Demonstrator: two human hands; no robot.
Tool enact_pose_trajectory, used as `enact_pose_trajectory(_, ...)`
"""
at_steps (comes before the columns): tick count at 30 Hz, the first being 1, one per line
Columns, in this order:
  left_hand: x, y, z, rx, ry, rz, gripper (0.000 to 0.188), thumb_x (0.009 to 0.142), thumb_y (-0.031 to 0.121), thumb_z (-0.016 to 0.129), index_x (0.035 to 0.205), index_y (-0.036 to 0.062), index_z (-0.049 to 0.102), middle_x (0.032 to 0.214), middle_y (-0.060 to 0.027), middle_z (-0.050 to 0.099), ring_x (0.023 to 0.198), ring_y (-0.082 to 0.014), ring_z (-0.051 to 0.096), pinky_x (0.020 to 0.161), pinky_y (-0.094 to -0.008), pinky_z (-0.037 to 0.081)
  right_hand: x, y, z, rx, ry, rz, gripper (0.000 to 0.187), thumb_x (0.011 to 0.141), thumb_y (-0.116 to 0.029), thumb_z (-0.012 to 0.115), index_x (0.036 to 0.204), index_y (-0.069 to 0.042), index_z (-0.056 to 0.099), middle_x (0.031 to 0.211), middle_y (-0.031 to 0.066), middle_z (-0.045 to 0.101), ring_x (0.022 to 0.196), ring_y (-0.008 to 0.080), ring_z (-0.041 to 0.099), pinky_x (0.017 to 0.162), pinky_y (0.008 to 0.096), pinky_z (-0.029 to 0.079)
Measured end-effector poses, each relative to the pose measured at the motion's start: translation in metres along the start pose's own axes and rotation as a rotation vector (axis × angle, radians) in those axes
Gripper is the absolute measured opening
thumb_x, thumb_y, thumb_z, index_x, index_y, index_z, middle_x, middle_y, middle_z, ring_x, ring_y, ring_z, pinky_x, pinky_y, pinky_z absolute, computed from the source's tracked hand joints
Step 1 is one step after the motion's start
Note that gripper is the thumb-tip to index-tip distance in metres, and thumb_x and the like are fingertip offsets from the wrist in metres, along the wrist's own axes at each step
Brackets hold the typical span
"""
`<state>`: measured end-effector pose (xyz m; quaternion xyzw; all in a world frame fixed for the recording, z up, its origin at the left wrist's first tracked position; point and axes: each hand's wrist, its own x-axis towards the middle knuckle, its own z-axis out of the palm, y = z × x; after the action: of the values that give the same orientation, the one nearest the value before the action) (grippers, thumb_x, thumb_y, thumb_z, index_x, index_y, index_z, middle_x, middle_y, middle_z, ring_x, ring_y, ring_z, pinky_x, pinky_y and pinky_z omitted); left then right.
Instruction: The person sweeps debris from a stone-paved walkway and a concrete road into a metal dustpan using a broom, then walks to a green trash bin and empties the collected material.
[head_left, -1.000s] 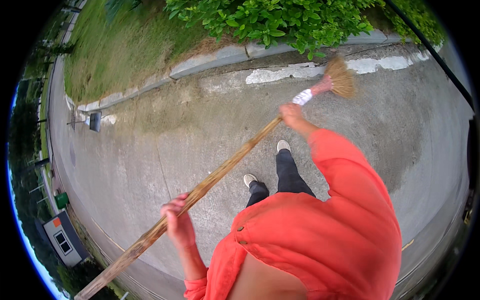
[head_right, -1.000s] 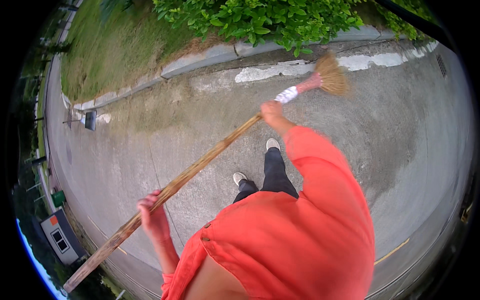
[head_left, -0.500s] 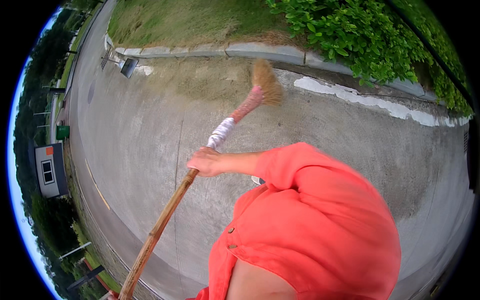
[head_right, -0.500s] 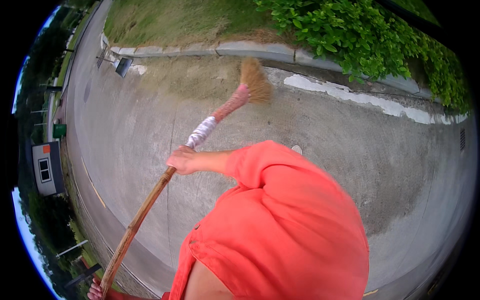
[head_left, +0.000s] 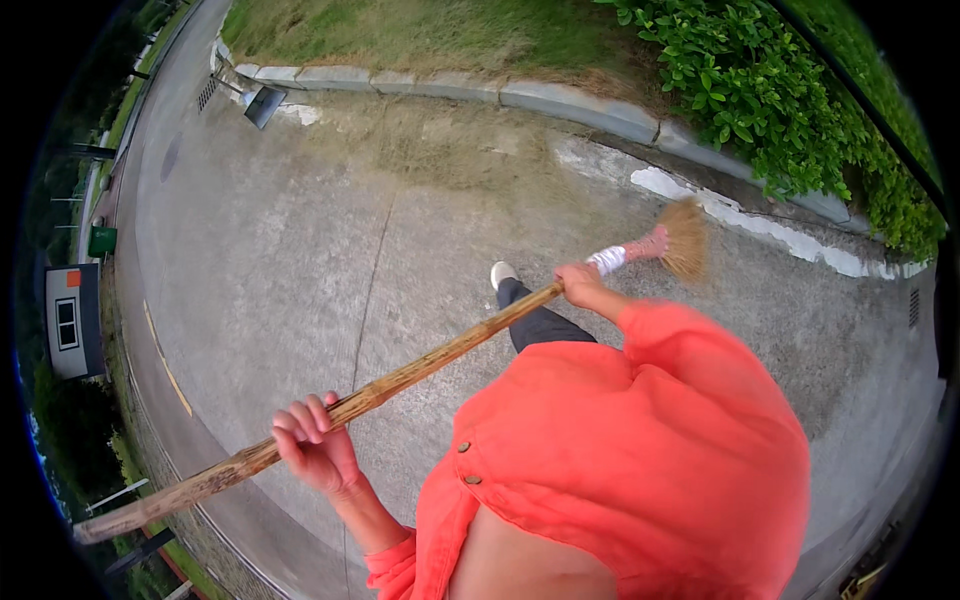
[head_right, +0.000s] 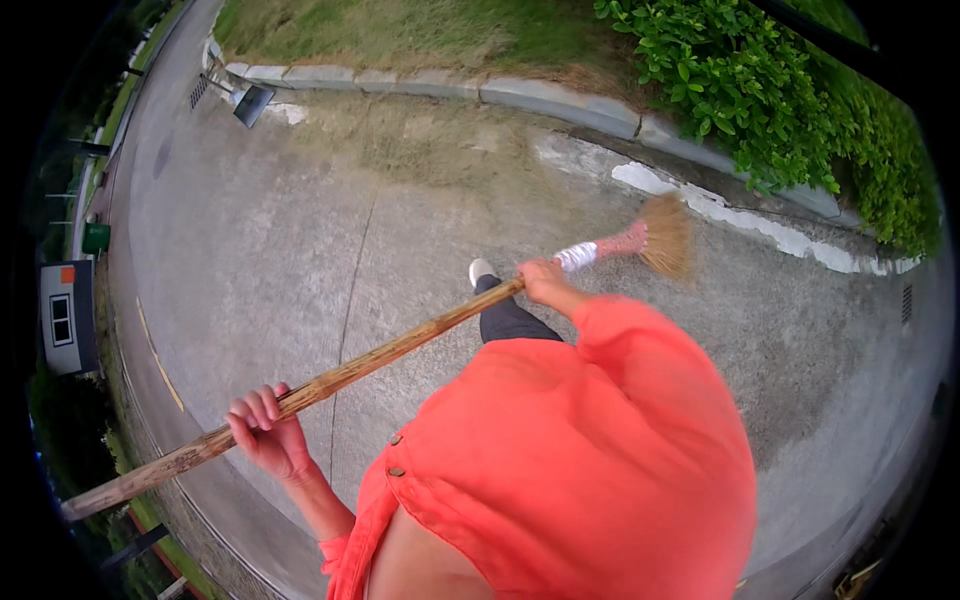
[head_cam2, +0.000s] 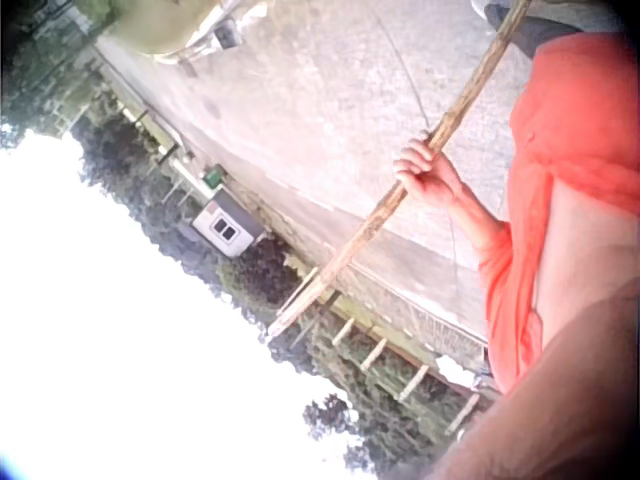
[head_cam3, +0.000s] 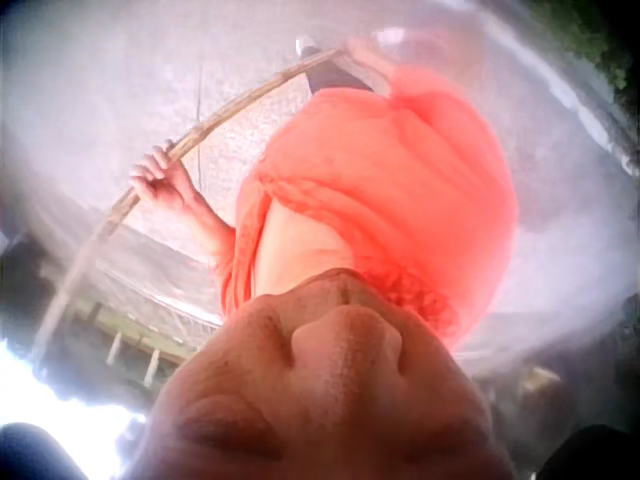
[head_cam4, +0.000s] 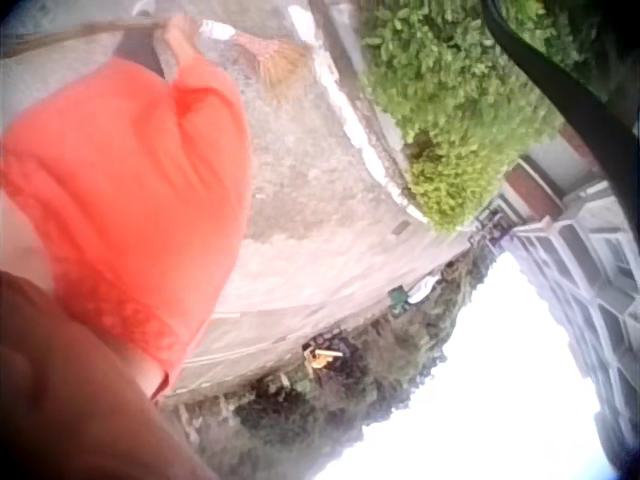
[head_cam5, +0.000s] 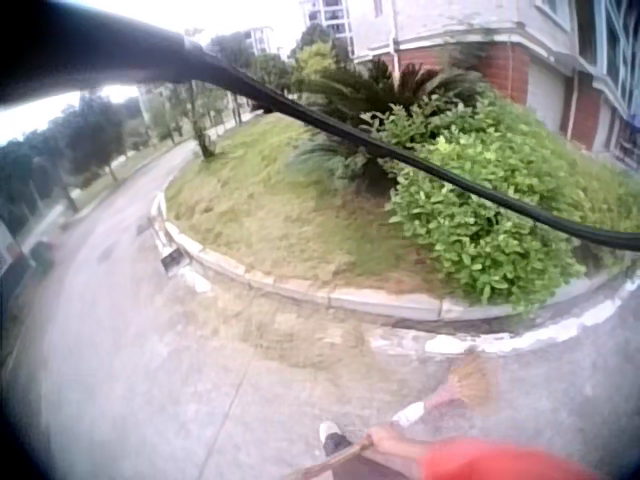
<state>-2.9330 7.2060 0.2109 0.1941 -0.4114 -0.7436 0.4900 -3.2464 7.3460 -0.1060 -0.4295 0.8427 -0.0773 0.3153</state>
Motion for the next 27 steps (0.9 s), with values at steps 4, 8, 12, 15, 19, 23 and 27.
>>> enact_pose_trajectory(4, 0.078, 0.063, -0.027, 0.087, 0.062, 0.175, 0.033, 0.089, 0.027, 0.042, 0.062, 0.0128, 0.031, 0.055, 0.0008, 0.028, 0.058, -0.0141, 0.034, 0.078, -0.0395, 0.036, 0.129, -0.133, -0.013, -0.016, 0.048, -0.215, 0.017, 0.067, -0.012, 0.058, 0.082, -0.019, 0.059, 0.084, 0.005, 0.061, 0.087, 0.026, 0.055, 0.07, 0.0447, 0.038)
enact_pose_trajectory(8, 0.121, 0.126, -0.036, 0.286, 0.21, 0.436, 0.035, 0.088, 0.023, 0.045, 0.06, 0.0132, 0.028, 0.053, 0.0016, 0.026, 0.054, -0.0126, 0.033, 0.073, -0.0312, 0.036, 0.235, -0.311, -0.038, 0.114, 0.066, -0.468, 0.014, 0.075, -0.015, 0.051, 0.084, -0.015, 0.062, 0.091, 0.0086, 0.061, 0.093, 0.0253, 0.056, 0.079, 0.042, 0.037)
enact_pose_trajectory(12, 0.156, 0.207, -0.068, 0.278, 0.079, 0.503, 0.032, 0.085, 0.018, 0.049, 0.06, 0.0135, 0.029, 0.055, 0.0013, 0.025, 0.058, -0.0129, 0.032, 0.076, -0.0326, 0.031, 0.267, -0.418, -0.069, 0.187, 0.115, -0.793, 0.005, 0.07, -0.013, 0.055, 0.074, -0.014, 0.058, 0.079, 0.0073, 0.06, 0.085, 0.0255, 0.055, 0.074, 0.0381, 0.038)
enact_pose_trajectory(15, 0.175, 0.272, -0.106, 0.431, 0.304, 0.745, 0.031, 0.086, 0.033, 0.044, 0.06, 0.0155, 0.039, 0.047, 0.0055, 0.027, 0.044, -0.0097, 0.031, 0.05, -0.0258, 0.031, 0.244, -0.46, -0.087, 0.236, 0.111, -0.948, 0.001, 0.068, -0.013, 0.056, 0.069, -0.013, 0.056, 0.07, 0.0067, 0.058, 0.075, 0.0254, 0.056, 0.072, 0.0386, 0.038)
enact_pose_trajectory(19, 0.223, 0.287, -0.162, 0.254, 0.233, 0.498, 0.034, 0.086, 0.028, 0.042, 0.056, 0.0159, 0.036, 0.044, 0.0052, 0.028, 0.042, -0.0091, 0.032, 0.05, -0.0253, 0.032, 0.22, -0.434, -0.077, 0.274, -0.066, -0.81, 0.004, 0.066, -0.014, 0.058, 0.069, -0.013, 0.055, 0.07, 0.0048, 0.058, 0.078, 0.0229, 0.056, 0.071, 0.0369, 0.037)
enact_pose_trajectory(23, 0.31, 0.222, -0.23, 0.064, 0.01, 0.044, 0.028, 0.087, 0.015, 0.044, 0.061, 0.0141, 0.033, 0.048, 0.0047, 0.024, 0.046, -0.0082, 0.028, 0.066, -0.0277, 0.034, 0.209, -0.346, -0.05, 0.201, -0.097, -0.341, 0.007, 0.07, -0.01, 0.052, 0.073, -0.012, 0.058, 0.077, 0.0081, 0.06, 0.082, 0.025, 0.057, 0.074, 0.037, 0.039)
enact_pose_trajectory(27, 0.381, 0.075, -0.227, 0.128, -0.023, -0.343, 0.015, 0.085, 0.017, 0.049, 0.072, 0.01, 0.043, 0.054, 0.0016, 0.034, 0.055, -0.0126, 0.037, 0.076, -0.0375, 0.039, 0.208, -0.241, 0.021, 0.118, 0.012, 0.103, 0.007, 0.067, -0.011, 0.056, 0.075, -0.012, 0.057, 0.077, 0.0094, 0.06, 0.082, 0.0261, 0.057, 0.072, 0.0391, 0.04)
